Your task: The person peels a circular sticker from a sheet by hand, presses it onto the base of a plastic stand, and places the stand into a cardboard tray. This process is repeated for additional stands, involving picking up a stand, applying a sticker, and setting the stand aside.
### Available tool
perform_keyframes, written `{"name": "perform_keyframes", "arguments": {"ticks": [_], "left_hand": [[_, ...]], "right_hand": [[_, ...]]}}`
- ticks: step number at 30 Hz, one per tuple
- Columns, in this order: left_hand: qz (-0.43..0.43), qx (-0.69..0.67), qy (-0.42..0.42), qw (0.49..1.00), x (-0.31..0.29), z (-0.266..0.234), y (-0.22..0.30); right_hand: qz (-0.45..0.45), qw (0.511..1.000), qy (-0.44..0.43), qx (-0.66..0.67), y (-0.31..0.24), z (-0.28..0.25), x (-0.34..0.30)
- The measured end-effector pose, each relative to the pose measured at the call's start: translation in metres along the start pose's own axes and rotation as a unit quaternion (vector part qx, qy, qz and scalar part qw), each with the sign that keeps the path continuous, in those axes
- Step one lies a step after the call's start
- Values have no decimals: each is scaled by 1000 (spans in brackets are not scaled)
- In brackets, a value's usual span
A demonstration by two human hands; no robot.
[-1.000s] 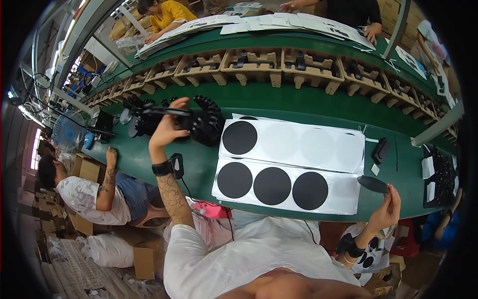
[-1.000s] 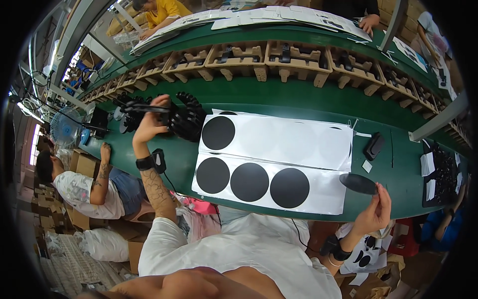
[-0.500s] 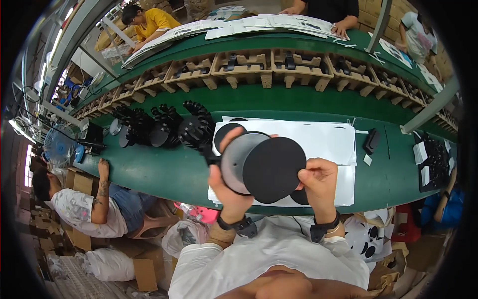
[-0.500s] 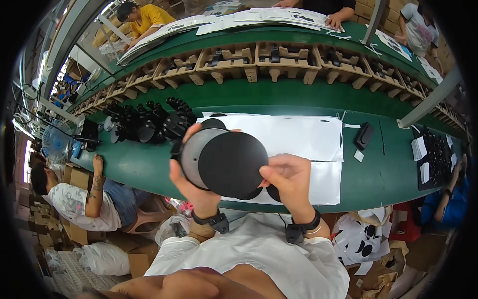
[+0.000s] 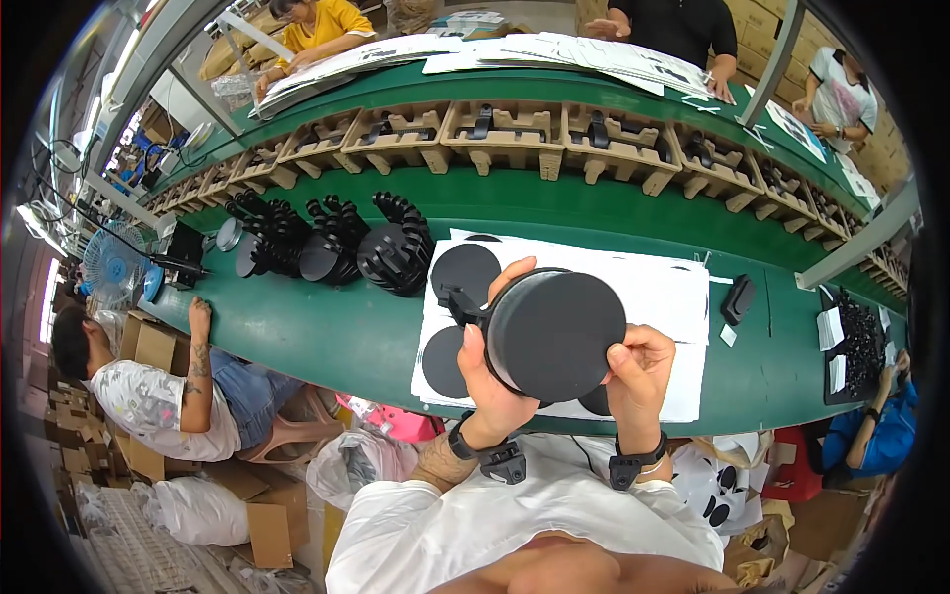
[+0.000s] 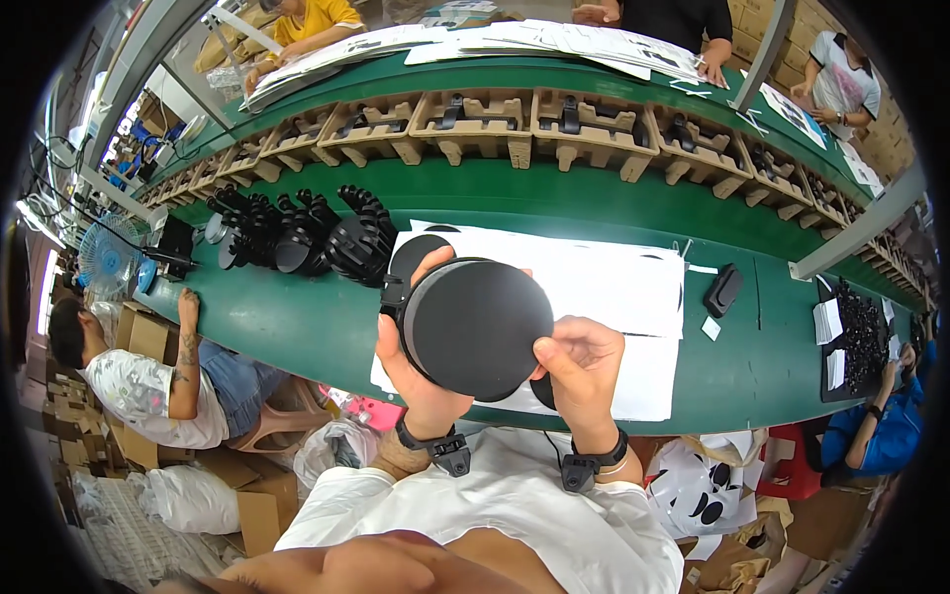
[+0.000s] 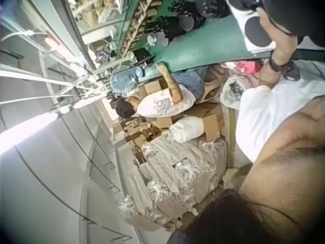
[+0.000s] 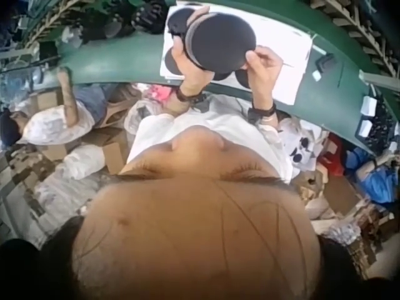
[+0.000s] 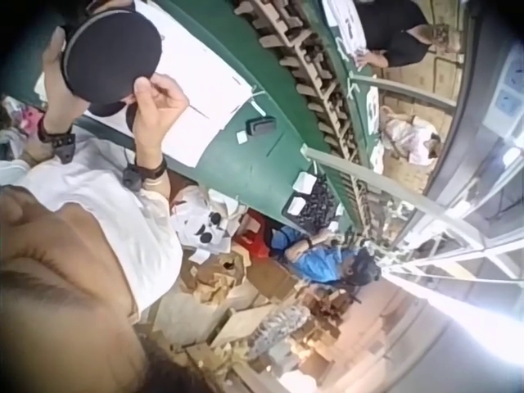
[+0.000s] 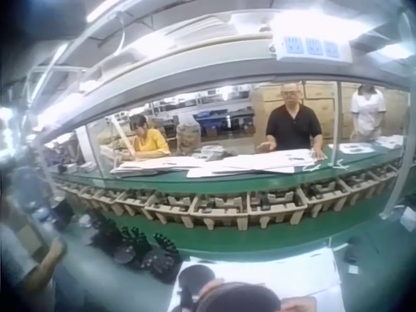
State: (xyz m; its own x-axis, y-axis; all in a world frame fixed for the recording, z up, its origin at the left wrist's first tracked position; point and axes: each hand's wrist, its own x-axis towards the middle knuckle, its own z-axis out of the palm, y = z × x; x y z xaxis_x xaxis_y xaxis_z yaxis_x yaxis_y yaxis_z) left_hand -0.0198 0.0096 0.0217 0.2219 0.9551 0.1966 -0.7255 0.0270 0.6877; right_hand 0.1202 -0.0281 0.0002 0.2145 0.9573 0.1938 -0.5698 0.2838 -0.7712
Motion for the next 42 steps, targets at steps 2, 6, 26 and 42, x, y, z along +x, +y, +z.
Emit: {"name": "perform_keyframes", "arguments": {"ticks": [2,6,26,42], "left_hand": [[2,-15,-9,1000,2,0,-1],[4,-38,-35,999,4,4,0],[8,-17,-76,997,4,8,0],[28,-2,-125,992,5,-3,-7]], "right_hand": [[-12,1000,-3,3,1,-2,-2],[-1,1000,-10,-12,0,3,0],[-7,999,-11,-46,-3,2,2],[34,988,21,-150,-13,10,11]]}}
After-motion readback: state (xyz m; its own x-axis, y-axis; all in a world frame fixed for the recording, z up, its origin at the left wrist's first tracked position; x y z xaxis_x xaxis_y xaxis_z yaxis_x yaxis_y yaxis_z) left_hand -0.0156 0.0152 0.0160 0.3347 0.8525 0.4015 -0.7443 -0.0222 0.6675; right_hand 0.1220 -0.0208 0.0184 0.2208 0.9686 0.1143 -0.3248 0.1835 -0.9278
